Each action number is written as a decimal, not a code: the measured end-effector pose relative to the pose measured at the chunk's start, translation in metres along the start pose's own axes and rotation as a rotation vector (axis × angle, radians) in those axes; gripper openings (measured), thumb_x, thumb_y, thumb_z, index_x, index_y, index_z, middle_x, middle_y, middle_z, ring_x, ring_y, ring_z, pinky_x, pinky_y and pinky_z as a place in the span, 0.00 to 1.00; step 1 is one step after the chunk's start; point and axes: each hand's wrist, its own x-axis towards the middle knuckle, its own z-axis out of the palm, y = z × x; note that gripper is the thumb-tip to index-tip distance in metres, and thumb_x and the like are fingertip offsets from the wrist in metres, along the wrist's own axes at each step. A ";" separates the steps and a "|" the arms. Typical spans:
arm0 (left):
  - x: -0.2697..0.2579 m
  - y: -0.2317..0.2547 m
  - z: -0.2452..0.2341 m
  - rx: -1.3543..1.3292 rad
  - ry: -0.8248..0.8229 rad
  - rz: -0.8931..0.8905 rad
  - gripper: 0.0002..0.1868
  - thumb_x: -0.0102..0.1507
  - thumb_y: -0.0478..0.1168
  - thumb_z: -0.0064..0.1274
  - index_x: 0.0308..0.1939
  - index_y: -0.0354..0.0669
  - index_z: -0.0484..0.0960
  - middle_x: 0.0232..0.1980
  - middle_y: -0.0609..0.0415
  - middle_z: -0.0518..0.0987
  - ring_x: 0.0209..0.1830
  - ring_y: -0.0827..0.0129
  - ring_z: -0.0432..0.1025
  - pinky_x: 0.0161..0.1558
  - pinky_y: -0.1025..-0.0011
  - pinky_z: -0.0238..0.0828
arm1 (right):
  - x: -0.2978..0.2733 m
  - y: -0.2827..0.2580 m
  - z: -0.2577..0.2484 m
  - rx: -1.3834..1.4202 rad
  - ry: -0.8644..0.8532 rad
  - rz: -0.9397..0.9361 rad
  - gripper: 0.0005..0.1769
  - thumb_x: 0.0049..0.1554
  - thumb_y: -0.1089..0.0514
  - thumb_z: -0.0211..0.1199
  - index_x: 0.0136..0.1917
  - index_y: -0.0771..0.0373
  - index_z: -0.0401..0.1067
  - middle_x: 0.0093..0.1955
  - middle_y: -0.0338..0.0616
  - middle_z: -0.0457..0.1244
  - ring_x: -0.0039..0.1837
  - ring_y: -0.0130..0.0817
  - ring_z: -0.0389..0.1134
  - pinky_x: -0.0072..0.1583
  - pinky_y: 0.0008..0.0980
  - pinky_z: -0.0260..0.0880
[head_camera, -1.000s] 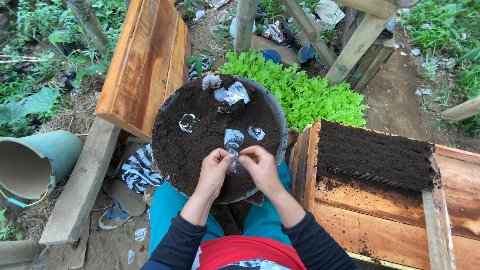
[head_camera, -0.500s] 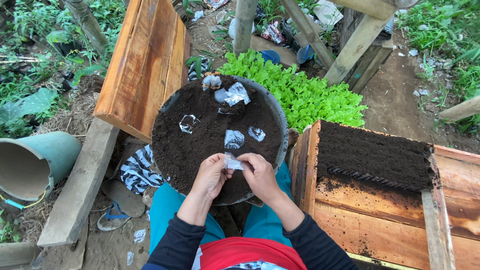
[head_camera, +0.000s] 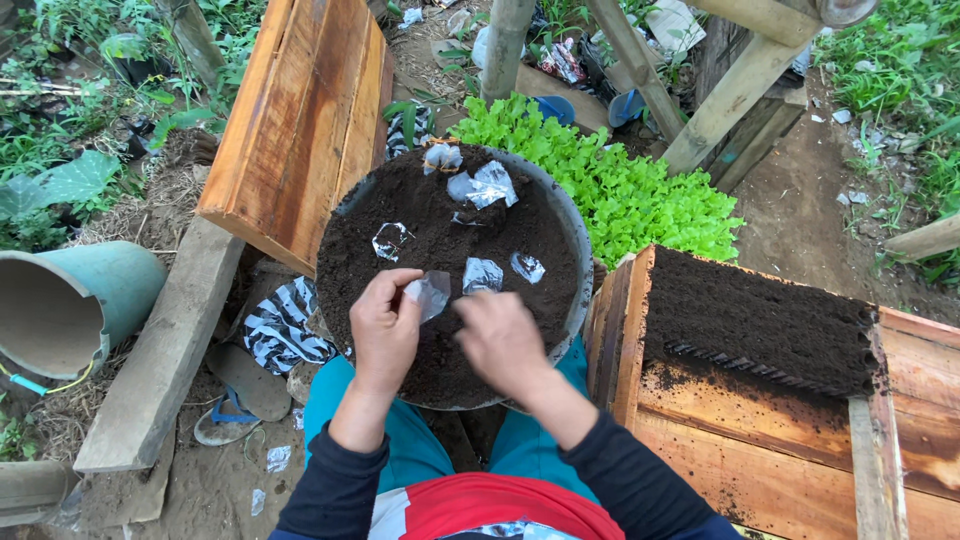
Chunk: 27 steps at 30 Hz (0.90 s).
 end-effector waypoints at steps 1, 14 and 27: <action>0.001 -0.003 -0.003 0.013 0.008 -0.016 0.10 0.55 0.26 0.48 0.37 0.41 0.80 0.33 0.48 0.77 0.35 0.56 0.74 0.37 0.66 0.70 | 0.004 -0.016 0.003 0.145 -0.041 -0.165 0.25 0.42 0.56 0.66 0.54 0.57 0.68 0.50 0.50 0.61 0.53 0.51 0.63 0.51 0.46 0.65; 0.000 -0.019 -0.020 0.155 -0.132 -0.233 0.08 0.60 0.34 0.48 0.38 0.46 0.83 0.38 0.50 0.81 0.43 0.55 0.75 0.43 0.64 0.70 | 0.046 0.005 0.126 0.978 -0.427 0.535 0.22 0.35 0.46 0.68 0.46 0.42 0.74 0.35 0.39 0.64 0.41 0.38 0.67 0.39 0.29 0.64; -0.028 -0.038 0.049 0.356 -0.425 -0.393 0.05 0.55 0.37 0.49 0.30 0.49 0.80 0.28 0.46 0.79 0.37 0.46 0.73 0.35 0.53 0.68 | 0.064 0.000 0.000 2.071 0.400 0.772 0.14 0.48 0.67 0.64 0.48 0.59 0.70 0.40 0.47 0.67 0.40 0.41 0.71 0.38 0.40 0.75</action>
